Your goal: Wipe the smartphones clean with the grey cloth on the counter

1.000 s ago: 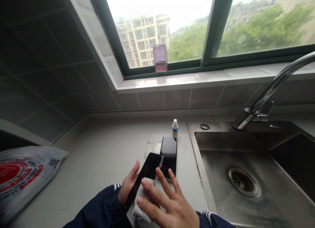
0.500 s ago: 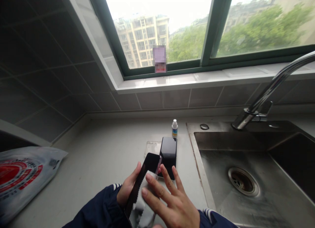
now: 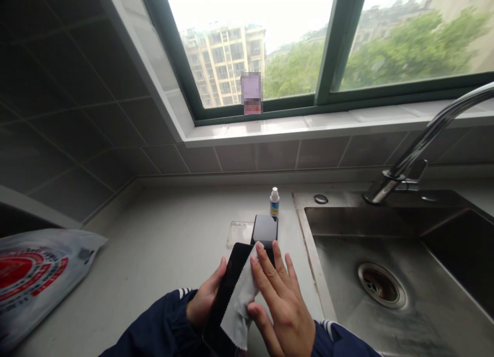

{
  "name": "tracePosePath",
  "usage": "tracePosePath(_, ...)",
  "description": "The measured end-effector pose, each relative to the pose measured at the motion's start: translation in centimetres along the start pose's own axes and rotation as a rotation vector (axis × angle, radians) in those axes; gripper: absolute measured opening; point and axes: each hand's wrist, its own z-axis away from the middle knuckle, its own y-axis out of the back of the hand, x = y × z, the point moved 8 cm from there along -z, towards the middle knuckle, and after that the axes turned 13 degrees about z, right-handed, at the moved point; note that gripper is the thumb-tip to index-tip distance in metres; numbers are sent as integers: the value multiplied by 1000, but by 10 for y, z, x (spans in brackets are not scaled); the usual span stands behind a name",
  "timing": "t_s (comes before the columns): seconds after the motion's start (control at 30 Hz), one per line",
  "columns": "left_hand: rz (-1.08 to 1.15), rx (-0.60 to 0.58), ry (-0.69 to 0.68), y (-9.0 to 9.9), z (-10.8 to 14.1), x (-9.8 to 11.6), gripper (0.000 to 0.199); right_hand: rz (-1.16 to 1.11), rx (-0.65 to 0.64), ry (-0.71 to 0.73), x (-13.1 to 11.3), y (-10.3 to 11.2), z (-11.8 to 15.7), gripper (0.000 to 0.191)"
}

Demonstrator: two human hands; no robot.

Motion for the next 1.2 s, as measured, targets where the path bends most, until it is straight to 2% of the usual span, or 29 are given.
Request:
tracePosePath(0.23, 7, -32, -7, -4, 1, -1, 72, -63, -29, -33, 1, -4, 0, 59)
tracePosePath(0.37, 11, -15, -9, -3, 2, -1, 74, -100, -55, -42, 0, -5, 0, 59)
tracePosePath(0.53, -49, 15, -16, -2, 2, 1, 72, -161, -26, -62, 2, -3, 0, 61)
tracePosePath(0.77, -117, 23, 91, 5, 4, -9, 79, -380, 9, -209, 15, 2, 2, 64)
tracePosePath(0.9, -108, 43, 120, 15, 5, -12, 79, -533, -23, -320, 24, -1, 4, 55)
tracePosePath(1.07, -69, 118, 62, 25, 3, -8, 78, -701, -58, -466, 35, -8, 5, 42)
tracePosePath(1.2, -74, 80, 94, 23, 2, -8, 85, -783, -56, -576, 43, -10, 5, 35)
